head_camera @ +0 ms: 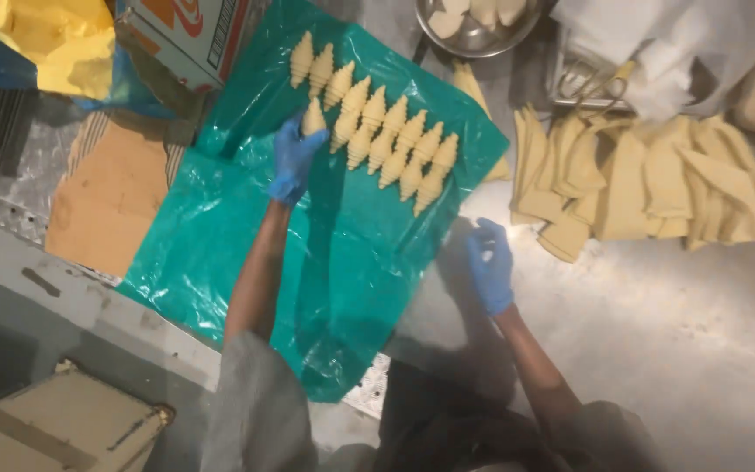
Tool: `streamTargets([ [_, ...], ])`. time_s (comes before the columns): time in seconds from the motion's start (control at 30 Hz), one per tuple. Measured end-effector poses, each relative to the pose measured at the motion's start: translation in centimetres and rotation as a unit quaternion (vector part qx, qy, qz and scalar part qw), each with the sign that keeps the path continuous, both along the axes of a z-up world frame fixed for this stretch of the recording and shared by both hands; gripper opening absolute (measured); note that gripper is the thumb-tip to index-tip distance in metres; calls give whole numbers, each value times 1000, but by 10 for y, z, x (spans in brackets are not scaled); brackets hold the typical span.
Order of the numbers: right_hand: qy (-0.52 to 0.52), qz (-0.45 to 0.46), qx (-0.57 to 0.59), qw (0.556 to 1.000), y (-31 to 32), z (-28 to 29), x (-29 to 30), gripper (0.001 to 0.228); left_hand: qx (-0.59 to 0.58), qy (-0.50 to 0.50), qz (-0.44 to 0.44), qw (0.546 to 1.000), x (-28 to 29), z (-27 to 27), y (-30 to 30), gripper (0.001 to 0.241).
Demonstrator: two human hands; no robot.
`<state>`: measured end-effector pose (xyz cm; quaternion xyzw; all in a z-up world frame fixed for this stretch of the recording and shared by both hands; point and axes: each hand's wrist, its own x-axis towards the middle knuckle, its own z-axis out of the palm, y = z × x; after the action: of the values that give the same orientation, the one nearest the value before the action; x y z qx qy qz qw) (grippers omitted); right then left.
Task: Rolling triangular pieces of dough into croissant shapes and placing them on a tray.
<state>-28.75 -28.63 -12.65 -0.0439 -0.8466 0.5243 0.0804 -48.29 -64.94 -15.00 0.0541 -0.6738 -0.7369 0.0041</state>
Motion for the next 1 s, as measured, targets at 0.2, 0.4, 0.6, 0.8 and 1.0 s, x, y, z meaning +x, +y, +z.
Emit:
streamTargets([
  [0.2,-11,-66,-120,991,21,-2,7,25,-178,116,-33,977,-40,-44,-13,57],
  [0.4,-45,-182,-107,976,83,4,31,18,-227,75,-83,967,-35,-43,-12,64],
  [0.6,-57,-252,153,954,215,1,48,25,-478,52,-101,871,-43,-68,-24,75],
  [0.8,-64,-216,161,961,305,-22,30,40,-293,99,3,951,22,-23,15,83],
  [1.0,-128,-278,-366,879,275,-108,3,23,-292,151,171,929,173,-10,176,45],
])
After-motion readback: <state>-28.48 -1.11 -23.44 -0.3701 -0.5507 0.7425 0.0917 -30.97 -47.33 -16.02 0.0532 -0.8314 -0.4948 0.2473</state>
